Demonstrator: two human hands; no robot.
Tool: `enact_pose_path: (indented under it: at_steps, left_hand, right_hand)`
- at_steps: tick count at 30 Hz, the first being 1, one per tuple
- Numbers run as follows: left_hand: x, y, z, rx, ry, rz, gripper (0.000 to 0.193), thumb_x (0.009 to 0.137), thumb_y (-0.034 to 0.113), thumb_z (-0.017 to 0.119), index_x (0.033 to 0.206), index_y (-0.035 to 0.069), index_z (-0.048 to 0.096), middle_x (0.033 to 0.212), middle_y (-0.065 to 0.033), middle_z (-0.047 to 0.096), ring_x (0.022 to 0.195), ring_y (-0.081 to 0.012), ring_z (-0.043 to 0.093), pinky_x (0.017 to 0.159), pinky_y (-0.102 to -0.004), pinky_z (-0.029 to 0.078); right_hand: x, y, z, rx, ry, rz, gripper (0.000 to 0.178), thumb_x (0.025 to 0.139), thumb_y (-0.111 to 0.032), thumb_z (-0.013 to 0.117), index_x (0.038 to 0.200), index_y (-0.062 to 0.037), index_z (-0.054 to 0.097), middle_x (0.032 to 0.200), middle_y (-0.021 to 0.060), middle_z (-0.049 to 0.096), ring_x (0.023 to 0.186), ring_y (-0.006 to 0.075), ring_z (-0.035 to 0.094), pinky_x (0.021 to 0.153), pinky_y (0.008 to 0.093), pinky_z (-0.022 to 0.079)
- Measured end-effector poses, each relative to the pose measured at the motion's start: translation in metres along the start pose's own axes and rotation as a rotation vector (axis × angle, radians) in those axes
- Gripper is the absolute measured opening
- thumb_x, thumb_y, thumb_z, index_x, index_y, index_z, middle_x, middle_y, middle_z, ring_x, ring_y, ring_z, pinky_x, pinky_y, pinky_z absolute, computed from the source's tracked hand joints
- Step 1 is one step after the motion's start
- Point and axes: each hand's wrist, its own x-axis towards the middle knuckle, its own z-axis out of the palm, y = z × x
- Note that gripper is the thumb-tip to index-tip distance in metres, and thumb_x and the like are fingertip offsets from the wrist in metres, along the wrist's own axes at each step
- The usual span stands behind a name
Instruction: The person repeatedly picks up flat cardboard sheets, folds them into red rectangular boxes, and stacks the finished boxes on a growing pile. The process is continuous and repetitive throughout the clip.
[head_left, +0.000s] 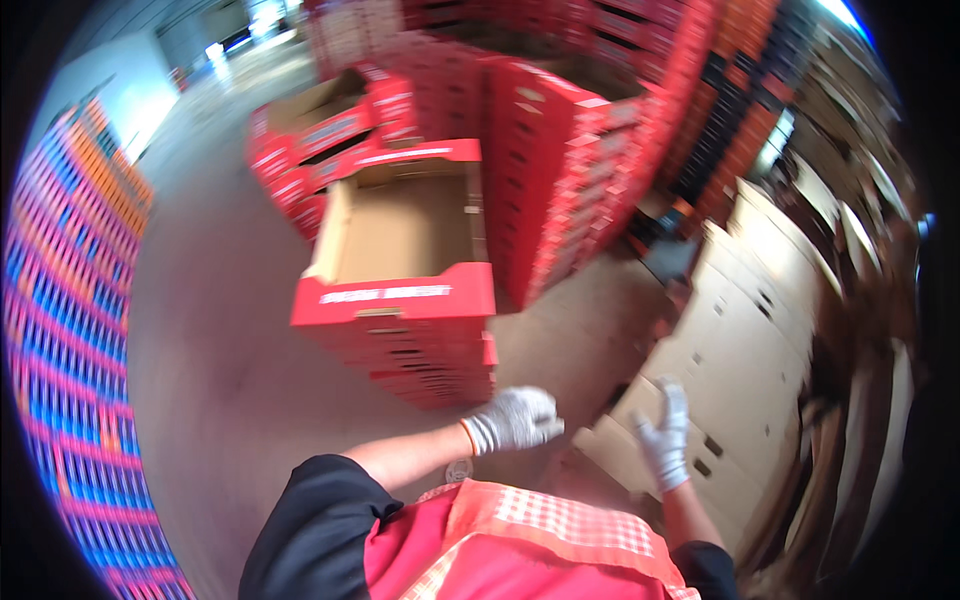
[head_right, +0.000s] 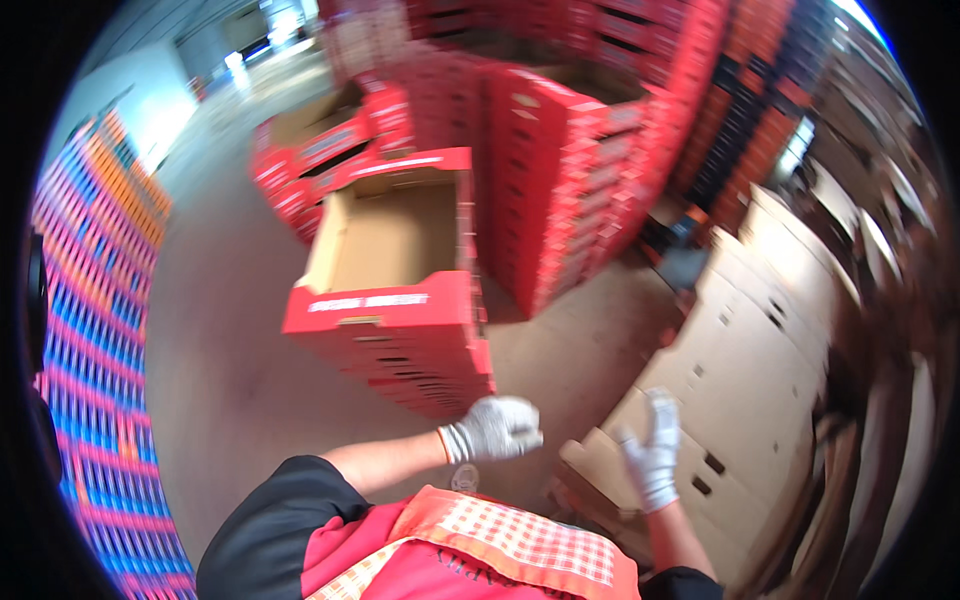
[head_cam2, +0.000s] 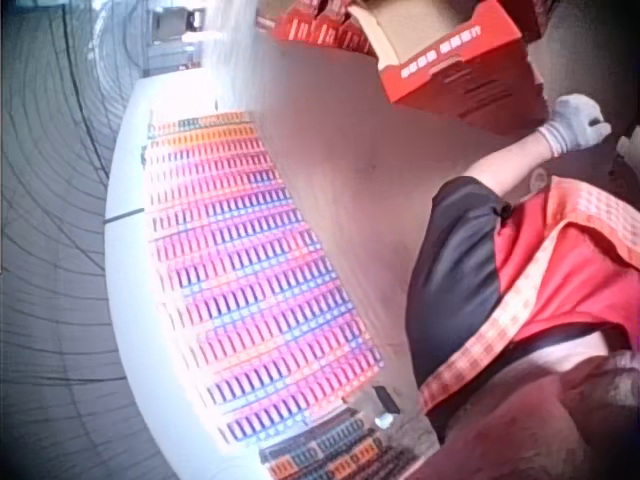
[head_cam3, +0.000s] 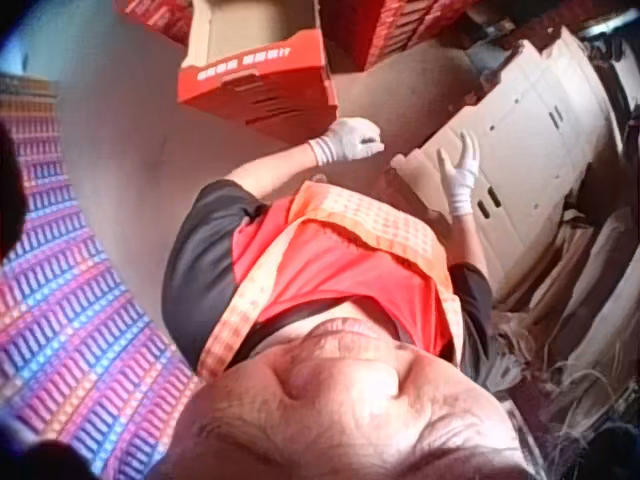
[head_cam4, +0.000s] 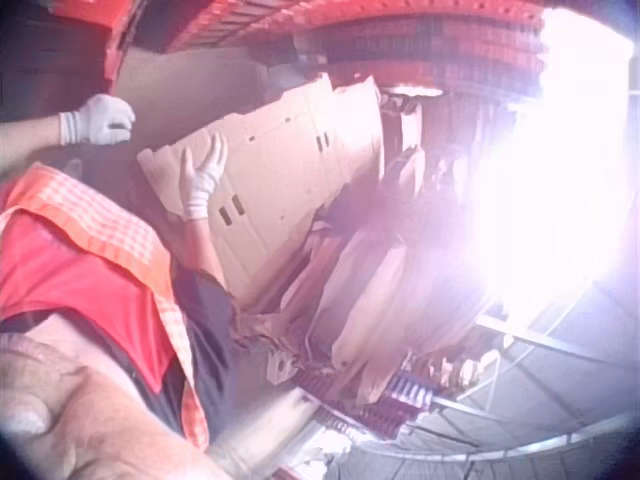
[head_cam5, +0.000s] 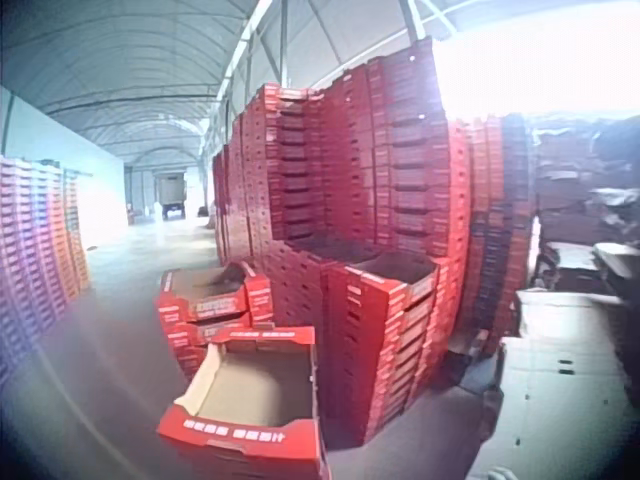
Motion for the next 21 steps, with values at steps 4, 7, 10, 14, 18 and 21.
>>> enact_pose_path:
  at_steps: [4,7,10,14,18,21]
  left_hand:
    - [0.118,-0.014,0.063,0.235,-0.008,-0.145,0.095,0.089,0.061,0.054,0.156,0.004,0.019,0.162,-0.0195,0.016,0.15,-0.038,0.011,0.12,-0.0505,0.012]
    - [0.206,-0.02,0.127,0.203,0.032,-0.494,0.116,0.081,0.077,0.052,0.157,0.004,0.003,0.162,-0.0233,0.009,0.15,-0.0382,0.012,0.119,-0.0504,0.018]
    - [0.259,-0.012,0.18,-0.268,-0.202,-0.816,0.112,0.081,0.077,0.054,0.155,0.002,0.015,0.158,-0.0255,0.023,0.146,-0.0379,0.027,0.117,-0.0437,0.026]
    - [0.272,0.001,0.176,-0.493,-0.162,-0.792,0.062,0.092,0.047,0.064,0.129,-0.003,0.059,0.126,-0.0137,0.064,0.114,-0.0237,0.059,0.1,-0.0355,0.044]
    - [0.246,-0.004,0.127,-1.073,-0.026,-0.886,0.046,0.093,0.039,0.063,0.121,0.002,0.062,0.112,-0.0108,0.07,0.091,-0.0191,0.066,0.083,-0.0313,0.053]
    - [0.24,-0.009,0.109,-1.389,-0.281,-0.955,0.044,0.092,0.035,0.063,0.123,0.003,0.061,0.112,-0.0121,0.07,0.093,-0.0221,0.067,0.086,-0.0369,0.054]
  right_hand:
    - [-0.079,0.183,-0.111,-0.423,0.341,0.727,0.075,0.082,-0.025,0.075,0.142,0.0042,0.041,0.151,0.0261,0.035,0.142,0.0379,0.031,0.118,0.043,0.025]
    - [-0.133,0.273,-0.173,-0.496,0.392,0.963,0.086,0.085,-0.04,0.072,0.147,0.0045,0.033,0.153,0.0281,0.03,0.144,0.038,0.029,0.119,0.0415,0.025]
    - [-0.149,0.301,-0.182,-0.216,0.28,1.169,0.094,0.083,-0.05,0.07,0.148,0.0049,0.03,0.153,0.0289,0.031,0.143,0.038,0.031,0.118,0.0408,0.027]
    - [-0.142,0.277,-0.188,-0.127,0.184,1.084,0.095,0.08,-0.048,0.074,0.147,0.0062,0.032,0.147,0.0291,0.041,0.136,0.0401,0.043,0.112,0.0414,0.035]
    - [-0.154,0.253,-0.249,0.109,0.16,0.951,0.085,0.083,-0.04,0.074,0.146,0.0022,0.035,0.139,0.0253,0.053,0.121,0.0355,0.059,0.101,0.04,0.048]
    - [-0.16,0.251,-0.28,1.054,0.111,1.228,0.051,0.088,-0.029,0.069,0.13,-0.0022,0.055,0.122,0.0141,0.065,0.106,0.0218,0.065,0.09,0.0354,0.053]
